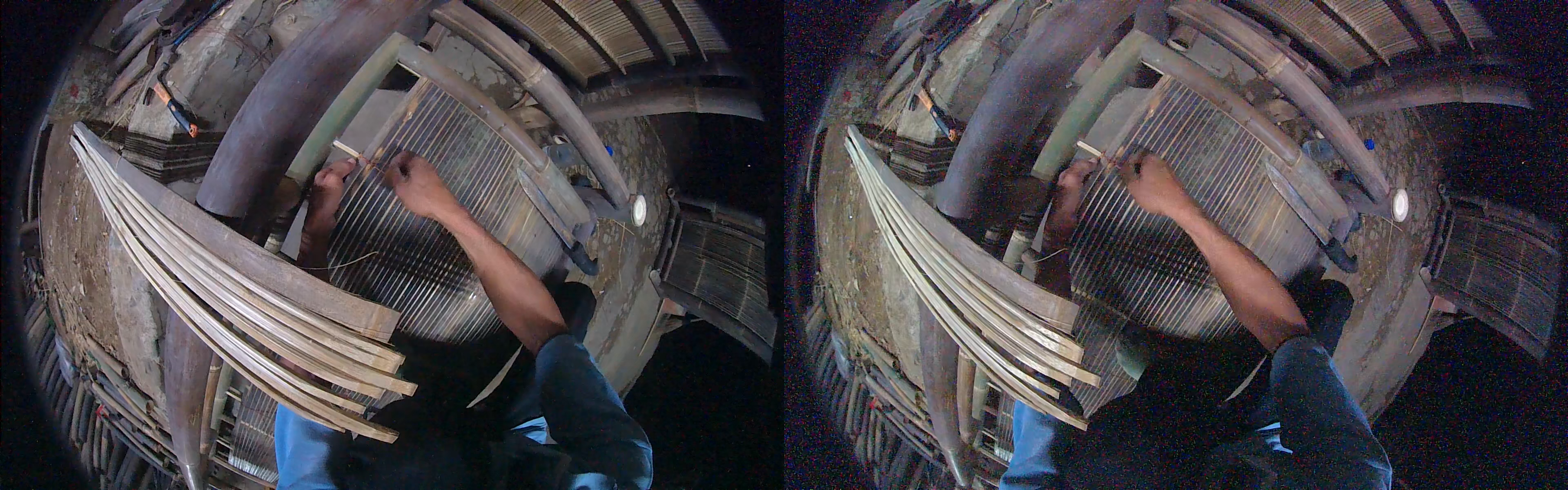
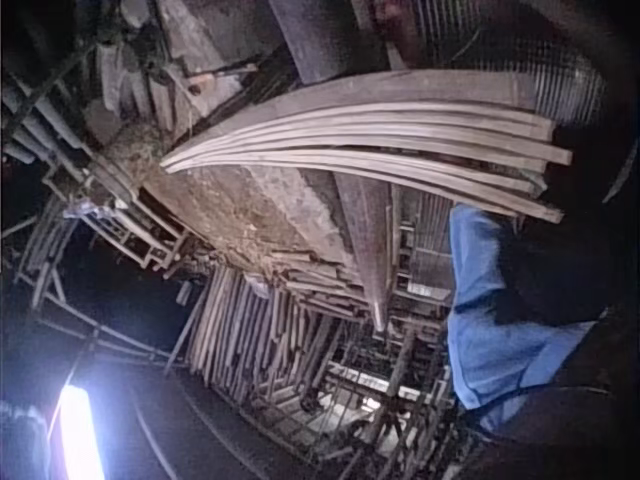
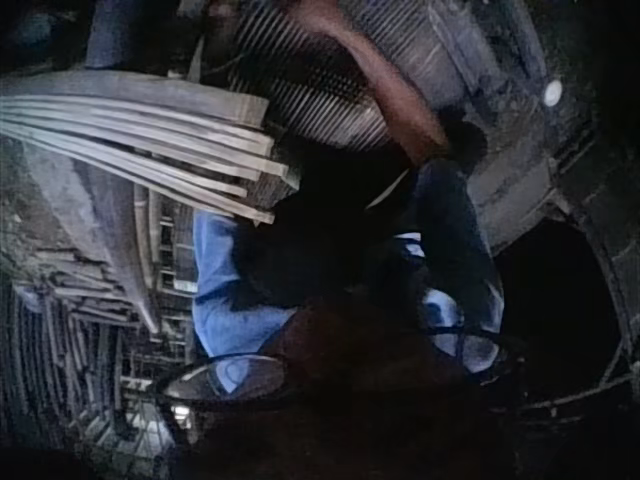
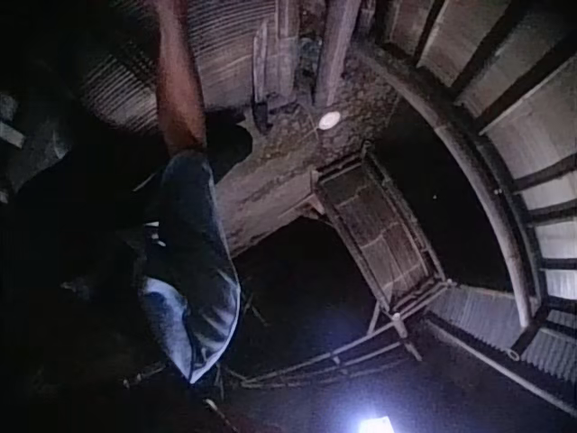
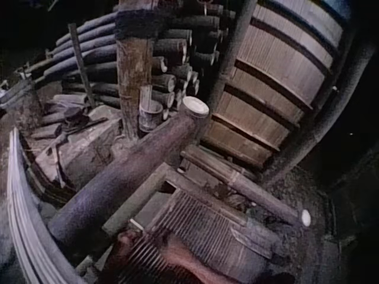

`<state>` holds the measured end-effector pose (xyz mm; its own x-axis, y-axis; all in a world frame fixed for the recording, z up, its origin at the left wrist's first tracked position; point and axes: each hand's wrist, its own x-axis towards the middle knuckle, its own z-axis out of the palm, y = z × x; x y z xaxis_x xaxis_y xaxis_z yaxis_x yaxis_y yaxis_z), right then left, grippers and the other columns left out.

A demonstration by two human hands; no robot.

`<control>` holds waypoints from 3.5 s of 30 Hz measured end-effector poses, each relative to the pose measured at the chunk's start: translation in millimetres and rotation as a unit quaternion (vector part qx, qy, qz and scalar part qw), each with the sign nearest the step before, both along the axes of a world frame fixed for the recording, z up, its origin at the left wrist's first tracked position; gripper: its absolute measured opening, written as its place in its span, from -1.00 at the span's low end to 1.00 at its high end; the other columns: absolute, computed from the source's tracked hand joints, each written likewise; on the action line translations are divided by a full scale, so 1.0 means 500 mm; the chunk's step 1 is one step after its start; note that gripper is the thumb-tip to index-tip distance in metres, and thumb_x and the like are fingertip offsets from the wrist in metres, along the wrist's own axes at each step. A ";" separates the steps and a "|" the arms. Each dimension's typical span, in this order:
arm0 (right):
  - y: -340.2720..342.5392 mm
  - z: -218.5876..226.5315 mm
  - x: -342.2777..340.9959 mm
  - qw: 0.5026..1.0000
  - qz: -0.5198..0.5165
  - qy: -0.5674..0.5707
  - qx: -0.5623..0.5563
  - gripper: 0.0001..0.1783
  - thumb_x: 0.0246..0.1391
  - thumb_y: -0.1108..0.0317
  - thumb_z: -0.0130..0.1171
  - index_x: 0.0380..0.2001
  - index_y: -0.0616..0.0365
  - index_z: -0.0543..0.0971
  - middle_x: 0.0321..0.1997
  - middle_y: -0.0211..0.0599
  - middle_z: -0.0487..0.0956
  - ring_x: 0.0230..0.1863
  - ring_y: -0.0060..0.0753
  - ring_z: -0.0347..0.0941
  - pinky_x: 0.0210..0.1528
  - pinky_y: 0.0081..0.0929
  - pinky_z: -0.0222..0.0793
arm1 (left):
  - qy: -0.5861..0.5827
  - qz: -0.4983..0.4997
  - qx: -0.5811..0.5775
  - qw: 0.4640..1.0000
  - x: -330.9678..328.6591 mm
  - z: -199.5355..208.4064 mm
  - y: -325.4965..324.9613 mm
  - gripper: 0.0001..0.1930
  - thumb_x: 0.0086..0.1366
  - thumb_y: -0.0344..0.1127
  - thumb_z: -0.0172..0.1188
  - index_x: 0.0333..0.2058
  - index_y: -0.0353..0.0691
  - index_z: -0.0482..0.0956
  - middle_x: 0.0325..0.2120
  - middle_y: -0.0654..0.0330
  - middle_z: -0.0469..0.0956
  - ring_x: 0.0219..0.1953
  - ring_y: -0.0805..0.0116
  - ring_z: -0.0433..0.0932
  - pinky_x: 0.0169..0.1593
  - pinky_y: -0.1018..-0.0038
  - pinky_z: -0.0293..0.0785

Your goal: The person weaves thin bamboo strips into a mat using a frame and thread, adding strips from a bundle one at a time.

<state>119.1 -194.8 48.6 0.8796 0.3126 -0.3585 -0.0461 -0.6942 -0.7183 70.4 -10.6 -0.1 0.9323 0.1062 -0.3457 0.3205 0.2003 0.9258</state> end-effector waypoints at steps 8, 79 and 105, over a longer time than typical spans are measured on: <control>0.020 -0.004 0.063 0.971 -0.071 0.168 0.158 -0.60 0.24 0.09 0.14 -0.28 0.29 0.64 -0.16 -0.13 0.66 -0.13 -0.25 0.59 -0.11 -0.25 0.44 | 0.072 0.010 0.050 0.996 0.006 -0.069 0.022 -0.62 0.28 -0.15 0.12 -0.12 -0.34 0.65 -0.23 0.08 0.66 -0.14 0.30 0.55 0.04 0.41 0.37; -1.053 0.195 -0.743 0.789 0.128 0.052 -0.598 -0.76 0.10 0.20 0.07 -0.36 0.00 0.68 -0.36 -0.10 0.64 -0.06 -0.03 0.54 -0.05 -0.17 0.42 | -0.039 -0.098 0.546 0.831 -0.001 -0.152 0.003 -0.45 0.42 0.11 -0.11 -0.33 -0.30 0.61 -0.38 -0.23 0.59 -0.31 -0.25 0.56 -0.22 -0.03 0.44; -0.369 0.338 -0.166 0.998 -0.014 -0.052 0.015 -0.50 0.23 0.19 0.18 0.19 0.06 0.38 -0.33 -0.25 0.60 -0.32 -0.45 0.54 -0.25 -0.40 0.46 | 0.034 -0.058 0.313 0.947 -0.300 0.226 0.007 -0.60 0.38 -0.11 0.10 -0.03 -0.36 0.53 -0.31 0.07 0.63 -0.27 0.32 0.61 -0.07 0.35 0.52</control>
